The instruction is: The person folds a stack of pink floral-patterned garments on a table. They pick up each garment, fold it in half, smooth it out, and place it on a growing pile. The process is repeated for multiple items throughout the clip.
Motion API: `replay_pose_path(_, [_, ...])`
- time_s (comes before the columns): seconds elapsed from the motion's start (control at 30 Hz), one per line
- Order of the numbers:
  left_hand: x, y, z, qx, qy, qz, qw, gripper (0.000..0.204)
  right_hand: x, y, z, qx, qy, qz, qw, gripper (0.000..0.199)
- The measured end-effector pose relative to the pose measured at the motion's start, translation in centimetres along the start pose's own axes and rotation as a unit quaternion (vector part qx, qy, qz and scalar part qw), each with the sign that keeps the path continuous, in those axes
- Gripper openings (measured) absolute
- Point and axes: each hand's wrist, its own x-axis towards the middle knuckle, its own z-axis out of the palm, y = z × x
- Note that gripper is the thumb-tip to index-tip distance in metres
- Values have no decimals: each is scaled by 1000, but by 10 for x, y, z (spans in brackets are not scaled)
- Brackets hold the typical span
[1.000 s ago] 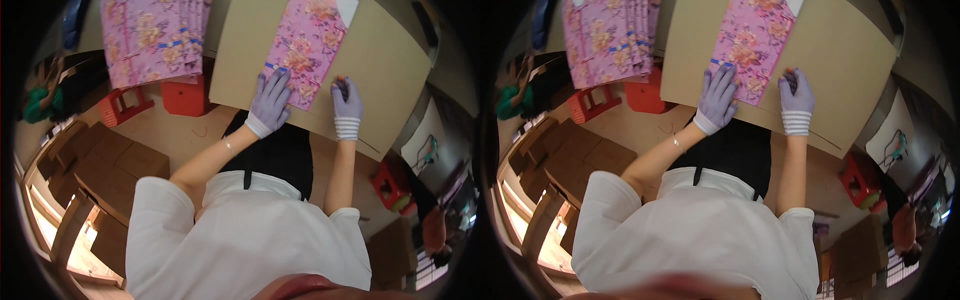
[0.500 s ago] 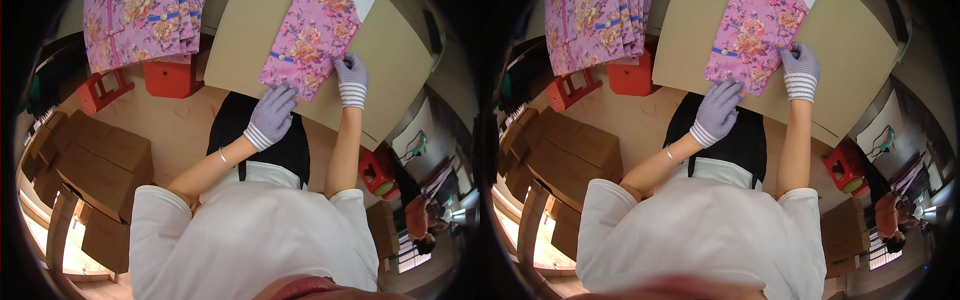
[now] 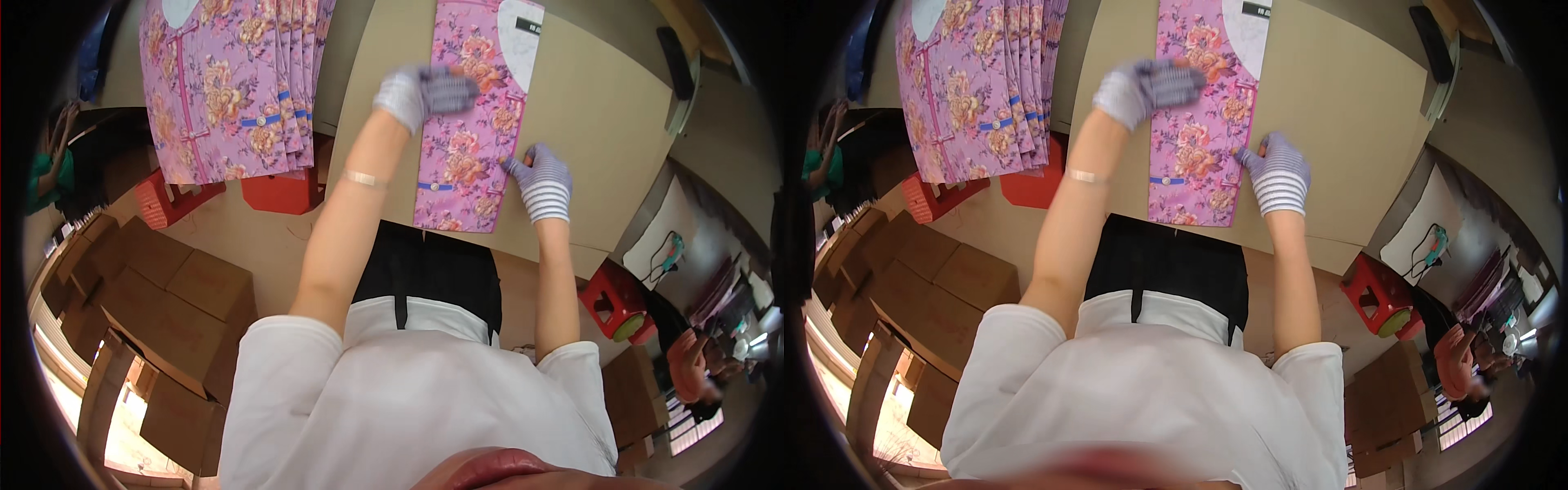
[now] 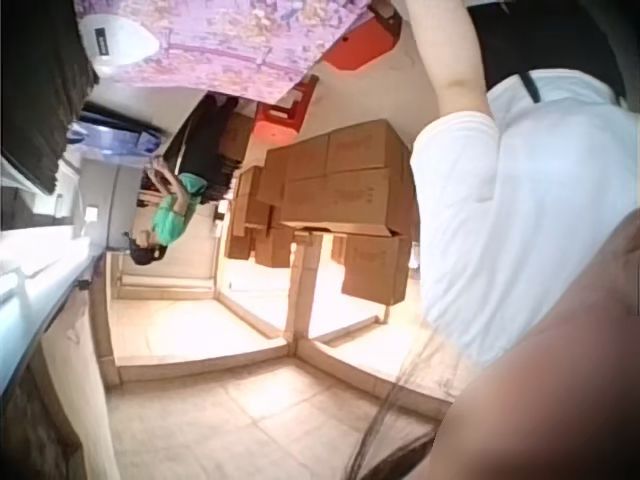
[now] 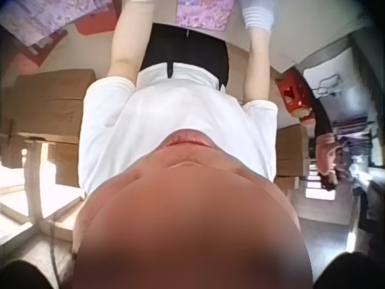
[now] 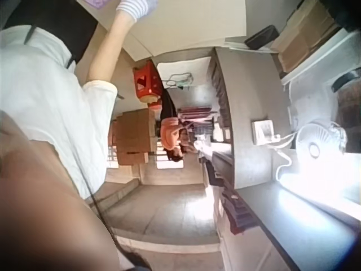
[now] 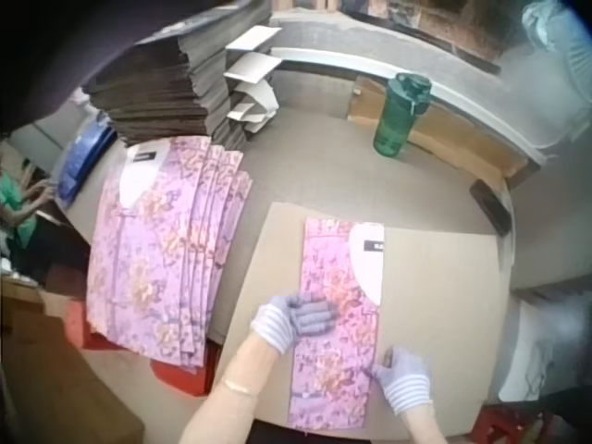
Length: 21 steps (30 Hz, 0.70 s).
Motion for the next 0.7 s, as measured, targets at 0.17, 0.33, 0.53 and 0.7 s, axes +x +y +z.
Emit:
replay_pose_path(0.17, [105,102,31,-57,-39,-12,998,49,1,-2,0,1,-6,-25,1000,46])
replay_pose_path(0.33, [143,112,63,10,-69,342,937,43,-4,2,5,61,31,-51,996,43])
replay_pose_path(0.53, [-9,-83,27,672,80,569,467,31,4,69,18,334,204,-100,915,26])
replay_pose_path(0.7, [-21,-132,-5,761,91,495,410,41,45,201,-20,258,442,52,858,25])
